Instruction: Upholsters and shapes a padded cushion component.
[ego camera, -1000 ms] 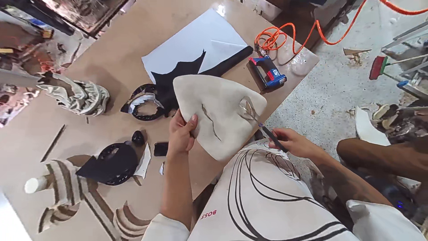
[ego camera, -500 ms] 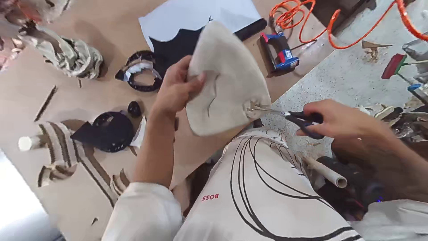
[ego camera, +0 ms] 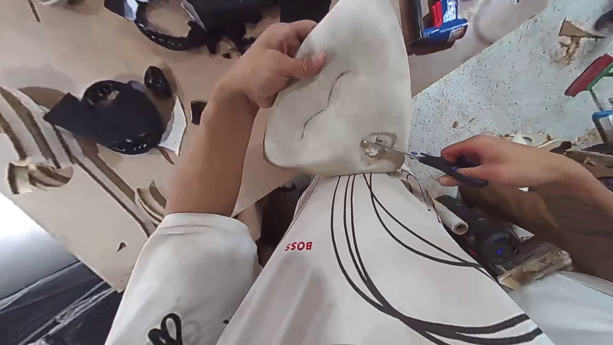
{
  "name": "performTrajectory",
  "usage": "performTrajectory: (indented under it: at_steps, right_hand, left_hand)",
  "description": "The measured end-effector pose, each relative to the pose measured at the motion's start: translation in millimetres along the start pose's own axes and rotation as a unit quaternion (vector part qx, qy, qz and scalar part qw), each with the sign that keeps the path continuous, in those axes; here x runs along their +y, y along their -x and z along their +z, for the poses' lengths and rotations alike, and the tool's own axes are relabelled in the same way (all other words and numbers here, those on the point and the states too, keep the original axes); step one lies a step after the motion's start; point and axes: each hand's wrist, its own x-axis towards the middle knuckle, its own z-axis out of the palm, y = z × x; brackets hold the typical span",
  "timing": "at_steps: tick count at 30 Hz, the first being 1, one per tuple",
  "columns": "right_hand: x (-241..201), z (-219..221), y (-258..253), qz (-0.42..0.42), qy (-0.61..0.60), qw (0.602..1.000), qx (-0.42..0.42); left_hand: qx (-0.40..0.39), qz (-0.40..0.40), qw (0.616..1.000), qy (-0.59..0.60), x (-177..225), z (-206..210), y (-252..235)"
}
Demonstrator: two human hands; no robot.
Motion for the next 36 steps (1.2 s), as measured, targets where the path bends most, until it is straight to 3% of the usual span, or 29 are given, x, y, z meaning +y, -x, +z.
performTrajectory:
  at_steps: [5,11,17,21,25,31,36]
  right_hand:
    - [6,21,4,0.051,-0.07,0.996,-0.002]
    - [10,37,7,0.045,-0.12,0.992,0.007]
    - [19,47,8,0.043,-0.075,0.996,-0.007]
    - [13,15,38,0.015,0.056,0.998,0.023]
    - [-21,-34,37,-0.026,0.269,0.96,0.067]
    - [-81,-80,-5,0.031,0.396,0.915,-0.066]
    - [-85,-81,-26,0.035,0.4,0.906,-0.134]
  left_hand:
    - [0.028,-0.026,0.999,0.016,-7,1,5]
    - [0.031,-0.034,0.999,0.025,-15,2,4]
    - [0.042,-0.061,0.997,0.018,-21,2,8]
    - [0.028,-0.072,0.997,0.0,-21,8,-8]
    - [-0.014,-0.094,0.995,-0.006,-3,10,-22]
    - [-0.099,-0.092,0.988,-0.071,26,47,-74]
    - [-0.133,-0.081,0.98,-0.123,38,63,-99]
